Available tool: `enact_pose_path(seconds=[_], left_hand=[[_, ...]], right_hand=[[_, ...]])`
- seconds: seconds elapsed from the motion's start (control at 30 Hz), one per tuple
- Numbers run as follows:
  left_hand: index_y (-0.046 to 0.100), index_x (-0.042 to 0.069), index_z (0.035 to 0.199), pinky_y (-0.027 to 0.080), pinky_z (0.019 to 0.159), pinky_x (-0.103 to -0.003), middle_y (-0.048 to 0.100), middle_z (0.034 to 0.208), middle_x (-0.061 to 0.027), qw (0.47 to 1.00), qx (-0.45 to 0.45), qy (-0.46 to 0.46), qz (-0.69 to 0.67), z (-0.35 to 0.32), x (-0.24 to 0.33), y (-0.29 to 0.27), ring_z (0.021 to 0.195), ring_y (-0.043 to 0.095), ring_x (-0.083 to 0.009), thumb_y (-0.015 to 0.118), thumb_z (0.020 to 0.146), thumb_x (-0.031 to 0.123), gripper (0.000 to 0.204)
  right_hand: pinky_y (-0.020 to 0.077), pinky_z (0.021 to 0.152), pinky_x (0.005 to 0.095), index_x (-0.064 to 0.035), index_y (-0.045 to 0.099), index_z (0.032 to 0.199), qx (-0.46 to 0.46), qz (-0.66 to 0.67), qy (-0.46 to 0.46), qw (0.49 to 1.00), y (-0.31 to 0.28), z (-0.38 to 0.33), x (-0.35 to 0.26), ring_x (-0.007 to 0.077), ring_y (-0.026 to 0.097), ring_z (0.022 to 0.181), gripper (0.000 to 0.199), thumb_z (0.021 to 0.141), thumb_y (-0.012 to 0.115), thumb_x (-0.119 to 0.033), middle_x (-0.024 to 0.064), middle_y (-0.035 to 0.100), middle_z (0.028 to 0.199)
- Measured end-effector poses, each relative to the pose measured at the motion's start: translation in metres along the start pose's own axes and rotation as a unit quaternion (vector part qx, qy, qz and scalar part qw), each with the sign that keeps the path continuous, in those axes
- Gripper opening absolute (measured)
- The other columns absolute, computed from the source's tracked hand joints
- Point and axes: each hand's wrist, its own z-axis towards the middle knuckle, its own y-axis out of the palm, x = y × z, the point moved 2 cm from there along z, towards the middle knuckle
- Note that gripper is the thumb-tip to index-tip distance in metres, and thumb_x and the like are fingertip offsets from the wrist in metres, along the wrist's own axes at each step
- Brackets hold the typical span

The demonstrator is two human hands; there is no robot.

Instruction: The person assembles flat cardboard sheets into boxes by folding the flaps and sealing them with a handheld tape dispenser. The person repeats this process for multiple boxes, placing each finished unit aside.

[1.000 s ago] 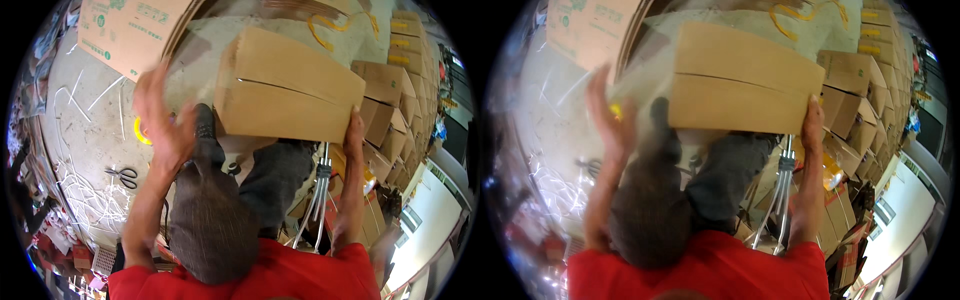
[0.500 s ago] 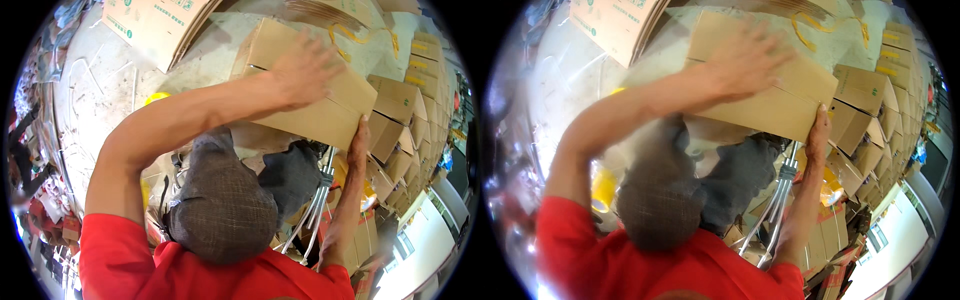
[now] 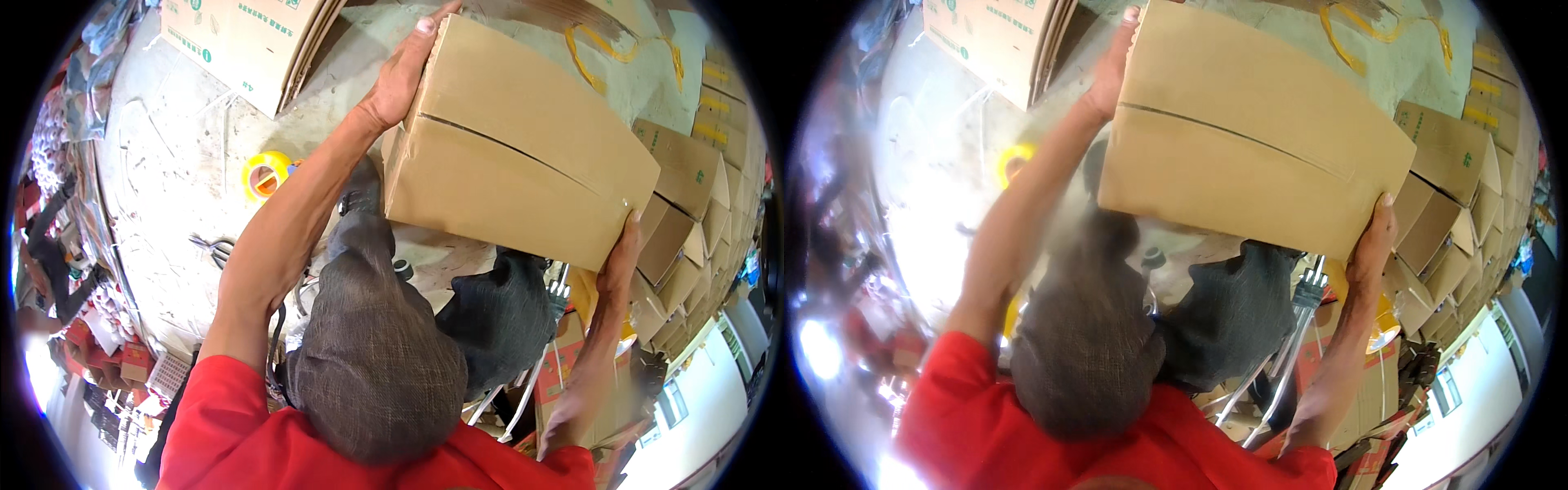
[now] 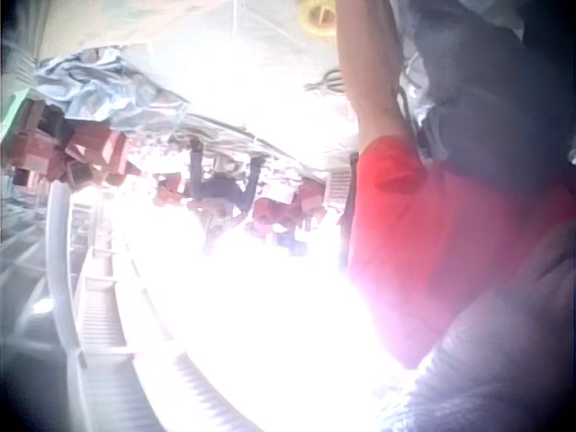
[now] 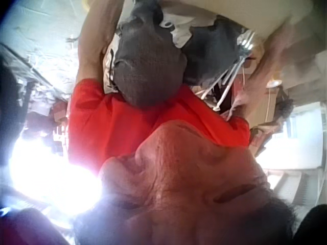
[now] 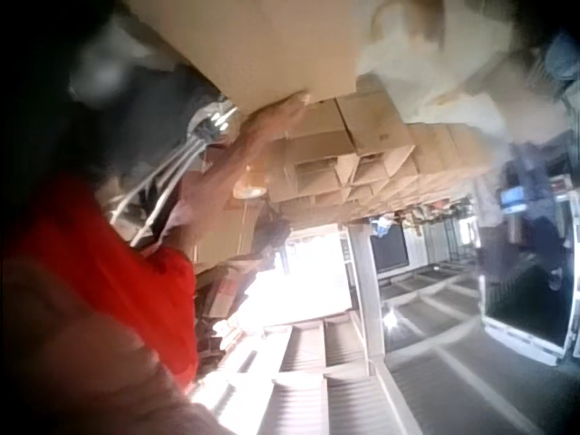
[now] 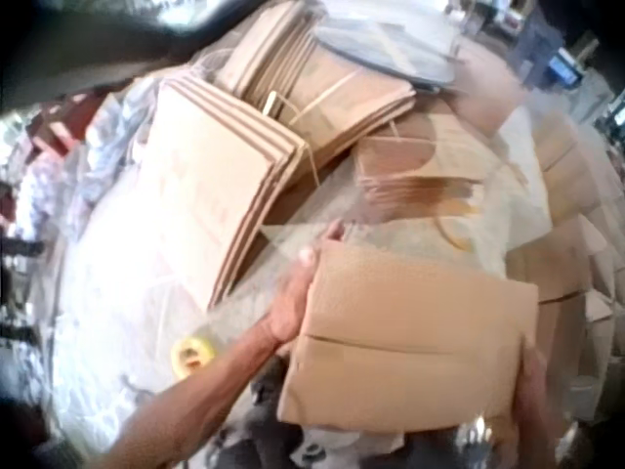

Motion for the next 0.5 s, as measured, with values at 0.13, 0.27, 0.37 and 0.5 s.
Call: enact_pose_path(seconds=[0.13, 0.27, 0.37, 0.5], left_hand=[[0.054, -0.001, 0.144, 0.038, 0.113, -0.039, 0.063, 0.134, -0.0236, 0.983, 0.122, -0.025, 0.137, 0.000, -0.084, -0.024, 0.129, 0.056, -0.0345, 0.031, 0.110, 0.050, 0.065], [0.061, -0.002, 0.134, 0.045, 0.104, -0.044, 0.066, 0.124, -0.0286, 0.943, 0.216, -0.049, 0.247, -0.023, -0.161, -0.039, 0.118, 0.062, -0.0401, 0.042, 0.108, 0.043, 0.054], [0.061, -0.001, 0.134, 0.047, 0.103, -0.044, 0.066, 0.126, -0.0263, 0.953, 0.203, -0.167, 0.152, -0.039, -0.150, -0.035, 0.118, 0.063, -0.0376, 0.050, 0.107, 0.035, 0.046], [0.056, 0.001, 0.141, 0.047, 0.106, -0.041, 0.065, 0.135, -0.0163, 0.869, 0.031, -0.362, -0.336, -0.076, -0.078, -0.015, 0.120, 0.063, -0.0292, 0.059, 0.104, 0.026, 0.044]], right_hand=[[0.0540, 0.098, 0.0374, -0.0029, 0.050, 0.147, -0.030, -0.001, -0.003, 1.000, 0.003, 0.001, -0.002, 0.0231, 0.065, 0.118, 0.066, 0.108, 0.044, -0.055, 0.0118, 0.063, 0.136], [0.0548, 0.095, 0.0363, -0.0020, 0.054, 0.142, -0.019, 0.016, -0.012, 1.000, -0.007, 0.005, 0.001, 0.0216, 0.066, 0.112, 0.064, 0.109, 0.043, -0.056, 0.0109, 0.066, 0.129], [0.0552, 0.092, 0.0350, -0.0015, 0.056, 0.139, 0.021, 0.011, -0.040, 0.999, -0.017, 0.011, 0.009, 0.0202, 0.067, 0.107, 0.064, 0.109, 0.043, -0.056, 0.0097, 0.067, 0.123], [0.0535, 0.098, 0.0357, -0.0013, 0.056, 0.139, -0.013, -0.070, -0.128, 0.989, -0.084, 0.026, 0.036, 0.0202, 0.063, 0.117, 0.054, 0.112, 0.041, -0.045, 0.0110, 0.065, 0.127]])
